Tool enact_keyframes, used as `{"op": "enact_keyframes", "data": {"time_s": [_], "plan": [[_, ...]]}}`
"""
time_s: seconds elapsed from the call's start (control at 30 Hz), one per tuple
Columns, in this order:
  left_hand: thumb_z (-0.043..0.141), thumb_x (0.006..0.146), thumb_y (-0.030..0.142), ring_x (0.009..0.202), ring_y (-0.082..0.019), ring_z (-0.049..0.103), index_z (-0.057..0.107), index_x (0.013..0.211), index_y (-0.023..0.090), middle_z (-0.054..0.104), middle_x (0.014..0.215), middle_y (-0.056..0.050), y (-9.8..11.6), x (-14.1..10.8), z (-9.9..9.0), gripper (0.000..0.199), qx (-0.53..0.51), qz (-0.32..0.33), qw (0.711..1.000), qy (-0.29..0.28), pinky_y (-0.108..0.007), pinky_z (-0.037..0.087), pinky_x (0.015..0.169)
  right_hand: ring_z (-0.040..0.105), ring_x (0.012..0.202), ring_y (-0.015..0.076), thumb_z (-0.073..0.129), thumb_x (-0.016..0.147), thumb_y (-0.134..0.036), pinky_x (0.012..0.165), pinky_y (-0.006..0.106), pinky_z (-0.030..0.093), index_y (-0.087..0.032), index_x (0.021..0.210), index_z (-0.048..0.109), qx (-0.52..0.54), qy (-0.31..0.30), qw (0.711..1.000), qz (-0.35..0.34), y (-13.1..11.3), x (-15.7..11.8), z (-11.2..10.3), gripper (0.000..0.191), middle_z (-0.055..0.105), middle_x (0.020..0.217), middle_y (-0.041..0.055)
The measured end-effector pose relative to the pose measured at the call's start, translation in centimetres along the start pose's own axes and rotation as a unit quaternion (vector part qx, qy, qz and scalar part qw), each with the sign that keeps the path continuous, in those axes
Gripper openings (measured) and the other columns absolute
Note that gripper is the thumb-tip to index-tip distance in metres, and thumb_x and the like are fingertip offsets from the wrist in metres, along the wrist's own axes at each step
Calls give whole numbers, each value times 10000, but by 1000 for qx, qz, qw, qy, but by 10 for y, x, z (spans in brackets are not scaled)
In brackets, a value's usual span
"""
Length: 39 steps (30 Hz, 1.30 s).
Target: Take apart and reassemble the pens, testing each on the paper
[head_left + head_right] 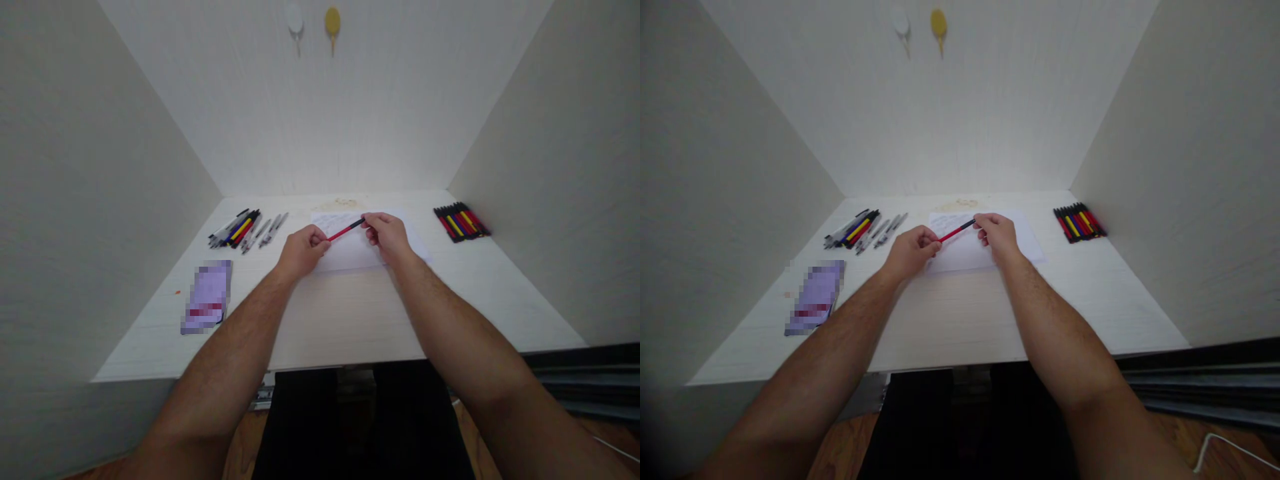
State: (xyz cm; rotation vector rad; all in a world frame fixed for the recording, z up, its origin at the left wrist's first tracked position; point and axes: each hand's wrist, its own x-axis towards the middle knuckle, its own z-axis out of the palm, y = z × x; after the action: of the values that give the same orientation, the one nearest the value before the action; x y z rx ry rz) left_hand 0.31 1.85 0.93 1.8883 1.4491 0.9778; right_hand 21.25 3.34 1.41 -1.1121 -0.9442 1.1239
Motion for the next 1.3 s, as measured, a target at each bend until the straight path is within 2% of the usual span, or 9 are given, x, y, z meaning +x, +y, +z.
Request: {"op": "enact_keyframes", "data": {"time_s": [0.17,0.4,0.67,0.83,1.03,1.3], "plan": [[668,764,304,667,-117,594,648,831,203,679,737,1,4,-2,0,123,25,16,999,17,-224,436,620,465,469,49,782,676,-368,387,189,314,-171,689,601,17,-3,1000,6,-3,-3,2,267,631,668,-5],[703,739,265,657,-114,597,706,883,199,695,745,-2,7,-2,2,159,21,26,999,11,-238,465,666,461,464,47,785,711,-391,375,185,314,-171,683,586,44,3,998,34,1,-2,2,298,628,664,-5],[726,726,303,693,-127,599,714,877,202,695,762,-9,6,-2,2,182,43,35,998,15,-253,471,684,455,465,46,772,734,-402,394,179,326,-178,671,571,24,7,999,38,1,-3,2,309,624,645,-9],[722,736,309,678,-129,589,723,854,205,687,739,-12,7,-2,2,158,50,24,998,19,-254,462,674,447,461,44,736,770,-345,406,178,318,-177,663,579,24,3,999,27,0,-4,1,254,616,621,-12],[687,771,308,645,-124,575,745,858,207,682,708,-5,10,-3,1,145,47,10,999,12,-246,448,644,456,476,43,735,767,-351,428,178,328,-181,651,560,12,1,1000,19,-3,-5,2,270,610,628,-20],[629,802,310,598,-118,588,740,839,188,680,665,-13,7,-1,1,169,8,4,1000,-28,-235,438,582,449,474,50,723,763,-320,429,186,324,-179,644,577,29,-8,1000,5,1,-1,0,235,560,574,-35]]}}
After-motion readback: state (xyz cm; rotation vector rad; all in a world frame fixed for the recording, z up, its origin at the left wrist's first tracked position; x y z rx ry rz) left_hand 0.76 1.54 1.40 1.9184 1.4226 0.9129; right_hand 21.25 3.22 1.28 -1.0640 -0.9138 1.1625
